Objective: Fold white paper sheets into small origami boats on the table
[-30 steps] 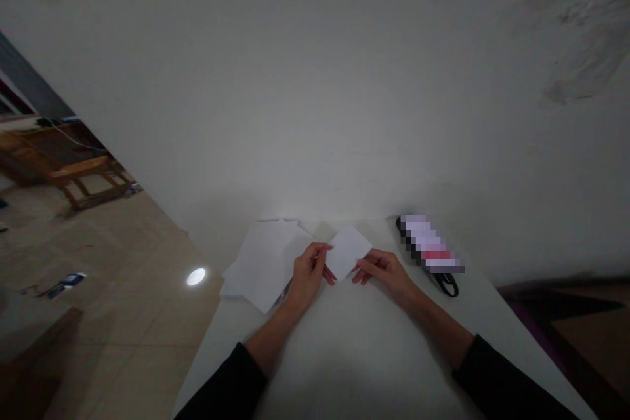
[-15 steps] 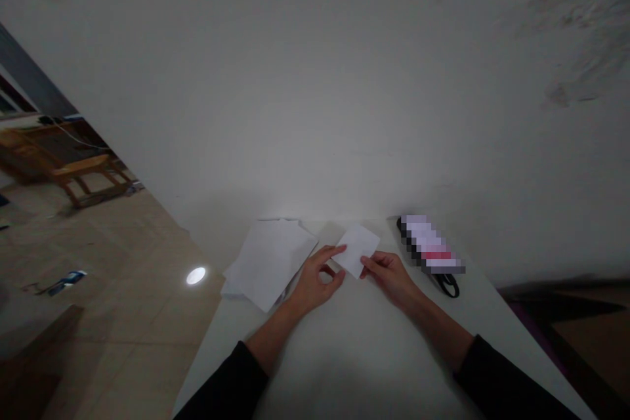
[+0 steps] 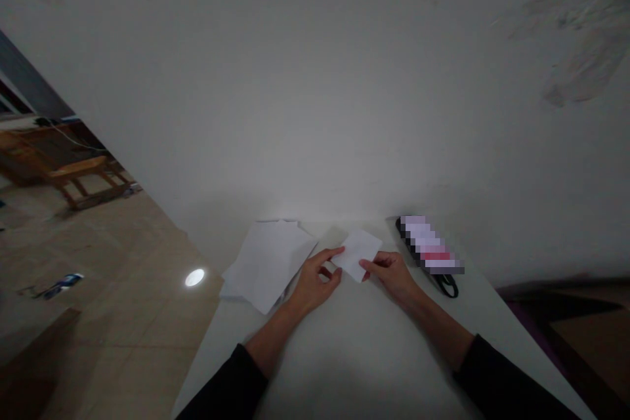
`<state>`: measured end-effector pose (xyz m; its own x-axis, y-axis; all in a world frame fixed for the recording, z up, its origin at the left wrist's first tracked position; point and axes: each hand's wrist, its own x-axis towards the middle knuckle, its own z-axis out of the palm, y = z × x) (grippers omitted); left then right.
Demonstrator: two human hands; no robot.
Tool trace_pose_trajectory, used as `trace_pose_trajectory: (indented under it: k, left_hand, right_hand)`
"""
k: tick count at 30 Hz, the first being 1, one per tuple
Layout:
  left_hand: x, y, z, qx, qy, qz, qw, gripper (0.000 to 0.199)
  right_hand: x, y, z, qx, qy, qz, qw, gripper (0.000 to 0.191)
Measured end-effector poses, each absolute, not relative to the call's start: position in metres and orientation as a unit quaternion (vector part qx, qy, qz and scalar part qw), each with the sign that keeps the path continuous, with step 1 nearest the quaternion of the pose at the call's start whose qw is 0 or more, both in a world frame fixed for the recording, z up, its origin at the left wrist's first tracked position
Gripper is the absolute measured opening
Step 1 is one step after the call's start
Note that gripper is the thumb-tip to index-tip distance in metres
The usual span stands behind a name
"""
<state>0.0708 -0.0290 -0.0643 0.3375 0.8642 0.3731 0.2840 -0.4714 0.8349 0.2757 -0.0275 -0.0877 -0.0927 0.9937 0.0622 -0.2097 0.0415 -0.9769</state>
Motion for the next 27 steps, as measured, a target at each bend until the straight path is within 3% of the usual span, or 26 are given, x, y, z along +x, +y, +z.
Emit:
trace_pose_trajectory:
  k: [8,13,20,27]
  left_hand:
    - [0.0671,-0.0280,-0.0667,0.735,0.382,0.412,0.380,0.044]
    - [0.0705,-0.0265,-0.0654,0.705,0.422,0.403,0.403,0.033]
    - [0.0719,-0.0231,-0.0713,0.690,0.448,0.388,0.415,0.037]
    - [0.0720,-0.0245,-0.0682,0.642,0.397,0.423,0.502,0.045]
  right_hand:
    - [0.2770,-0.0299,-0.0863,-0.406,-0.509,0.558,0.514,0.021]
    - [0.2748,-0.0316,-0.0839,-0.396,-0.518,0.569,0.500,0.021]
    - [0.2708,-0.0335,-0.0830,-0.400,-0.511,0.577,0.496,0.023]
    - [0.2697,-0.0312,-0.0842,-0.414,-0.488,0.561,0.525,0.026]
